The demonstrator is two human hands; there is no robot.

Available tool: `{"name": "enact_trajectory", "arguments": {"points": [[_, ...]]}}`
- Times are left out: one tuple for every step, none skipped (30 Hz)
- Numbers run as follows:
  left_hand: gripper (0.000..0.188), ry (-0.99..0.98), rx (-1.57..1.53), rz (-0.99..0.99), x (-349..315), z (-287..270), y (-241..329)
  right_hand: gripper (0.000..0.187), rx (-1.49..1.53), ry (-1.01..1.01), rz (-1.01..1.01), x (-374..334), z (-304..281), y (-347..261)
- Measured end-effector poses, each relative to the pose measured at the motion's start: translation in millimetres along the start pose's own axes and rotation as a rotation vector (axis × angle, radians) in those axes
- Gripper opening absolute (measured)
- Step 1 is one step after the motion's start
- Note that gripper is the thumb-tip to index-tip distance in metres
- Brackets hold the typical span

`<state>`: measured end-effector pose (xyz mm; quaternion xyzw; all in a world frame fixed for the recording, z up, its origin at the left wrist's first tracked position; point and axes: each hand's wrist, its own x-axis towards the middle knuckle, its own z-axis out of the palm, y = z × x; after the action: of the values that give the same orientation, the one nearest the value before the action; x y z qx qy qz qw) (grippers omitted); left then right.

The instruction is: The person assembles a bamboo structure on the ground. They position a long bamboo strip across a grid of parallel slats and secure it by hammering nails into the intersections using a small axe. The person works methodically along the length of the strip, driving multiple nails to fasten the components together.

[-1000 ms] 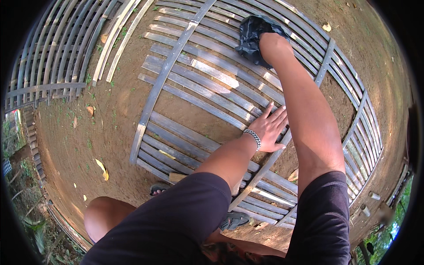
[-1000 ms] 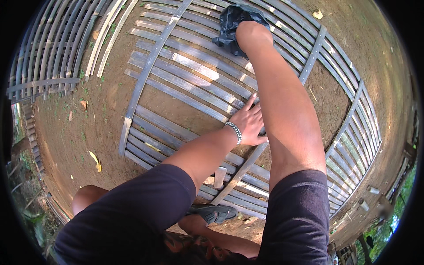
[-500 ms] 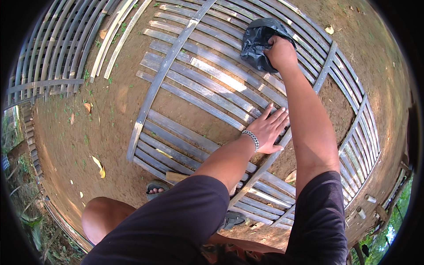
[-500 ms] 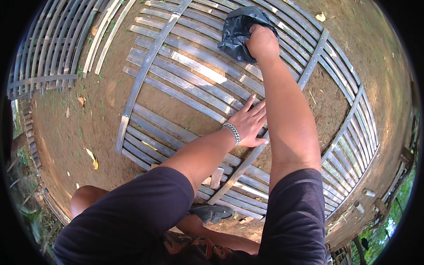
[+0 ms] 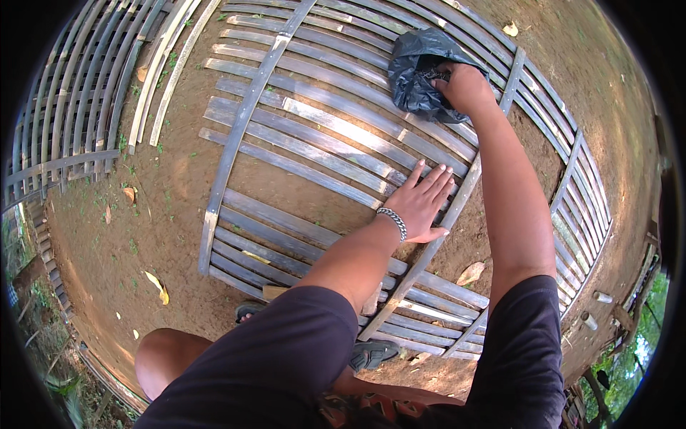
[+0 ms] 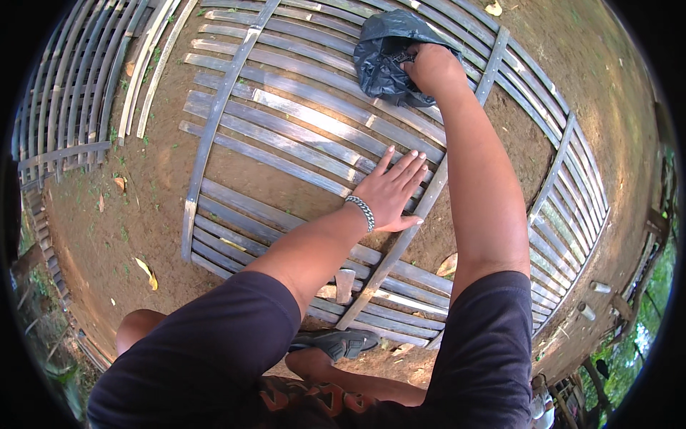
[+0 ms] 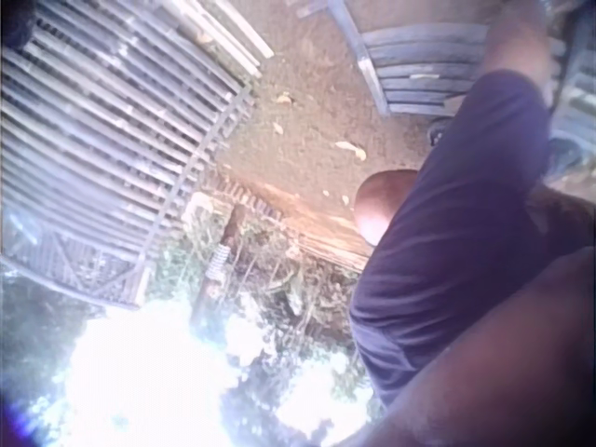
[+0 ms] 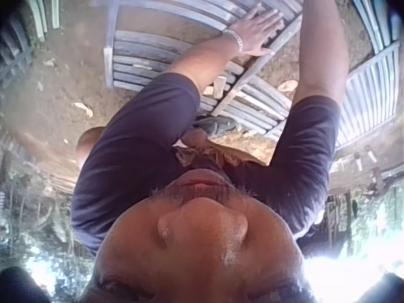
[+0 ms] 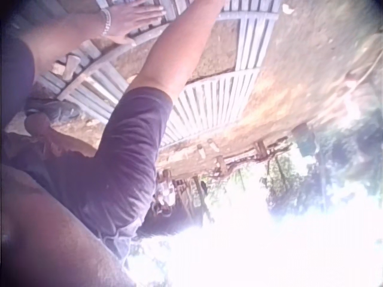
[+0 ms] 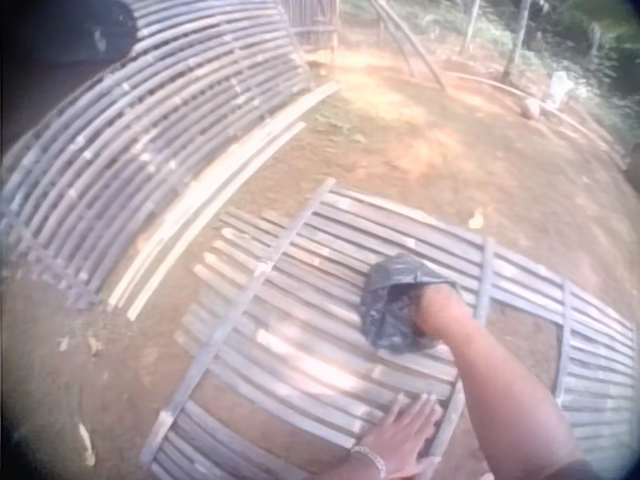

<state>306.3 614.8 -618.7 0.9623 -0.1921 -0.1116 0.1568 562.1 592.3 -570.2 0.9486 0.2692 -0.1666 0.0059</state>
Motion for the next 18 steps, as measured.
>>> {"name": "enact_trajectory", "arguments": {"points": [[0.098, 0.006, -0.003, 0.001, 1, 0, 0, 0.041, 0.031, 0.004, 0.004, 4, 3, 4], [0.098, -0.002, 0.0, 0.004, 2, 0, 2, 0.038, 0.029, 0.013, 0.007, 5, 6, 9], [0.098, -0.01, 0.001, 0.0, 1, -1, 1, 0.035, 0.032, 0.023, 0.006, 6, 7, 8], [0.098, -0.018, 0.002, -0.002, 1, -1, 1, 0.032, 0.034, 0.032, 0.006, 6, 8, 7], [0.098, -0.026, 0.003, -0.004, 1, -1, 0, 0.031, 0.037, 0.031, 0.028, 6, 9, 6], [0.098, -0.028, 0.005, -0.006, 1, -1, 0, 0.03, 0.04, 0.03, 0.051, 5, 10, 2], [0.098, -0.031, 0.008, -0.007, 1, -1, 0, 0.029, 0.043, 0.029, 0.074, 4, 9, -2], [0.098, -0.033, 0.01, -0.008, 1, 0, 0, 0.029, 0.046, 0.023, 0.078, 3, 8, -4], [0.098, -0.033, 0.009, -0.008, 1, 0, 0, 0.028, 0.05, 0.018, 0.081, 3, 8, -6], [0.098, -0.033, 0.008, -0.01, 1, 0, 0, 0.028, 0.054, 0.014, 0.083, 2, 7, -7], [0.098, -0.033, 0.007, -0.011, 1, 0, 0, 0.027, 0.061, 0.019, 0.077, 2, 6, -7], [0.098, -0.035, 0.008, -0.01, 1, 0, 0, 0.027, 0.065, 0.025, 0.075, 2, 8, -4], [0.098, -0.037, 0.009, -0.009, 2, -2, 1, 0.026, 0.07, 0.032, 0.074, 3, 9, -1], [0.098, -0.04, 0.009, -0.008, 2, -3, 1, 0.025, 0.093, 0.045, 0.076, 3, 10, 3], [0.099, -0.037, 0.007, -0.009, 2, -3, 1, 0.024, 0.117, 0.057, 0.077, 3, 11, 4], [0.099, -0.033, 0.005, -0.011, 2, -2, 2, 0.023, 0.14, 0.07, 0.078, 3, 11, 6], [0.099, -0.029, 0.003, -0.013, 2, -2, 2, 0.021, 0.176, 0.091, 0.058, 3, 11, 9], [0.099, -0.026, -0.003, -0.014, 1, 0, 1, 0.02, 0.212, 0.112, 0.035, 1, 9, 9]]}}
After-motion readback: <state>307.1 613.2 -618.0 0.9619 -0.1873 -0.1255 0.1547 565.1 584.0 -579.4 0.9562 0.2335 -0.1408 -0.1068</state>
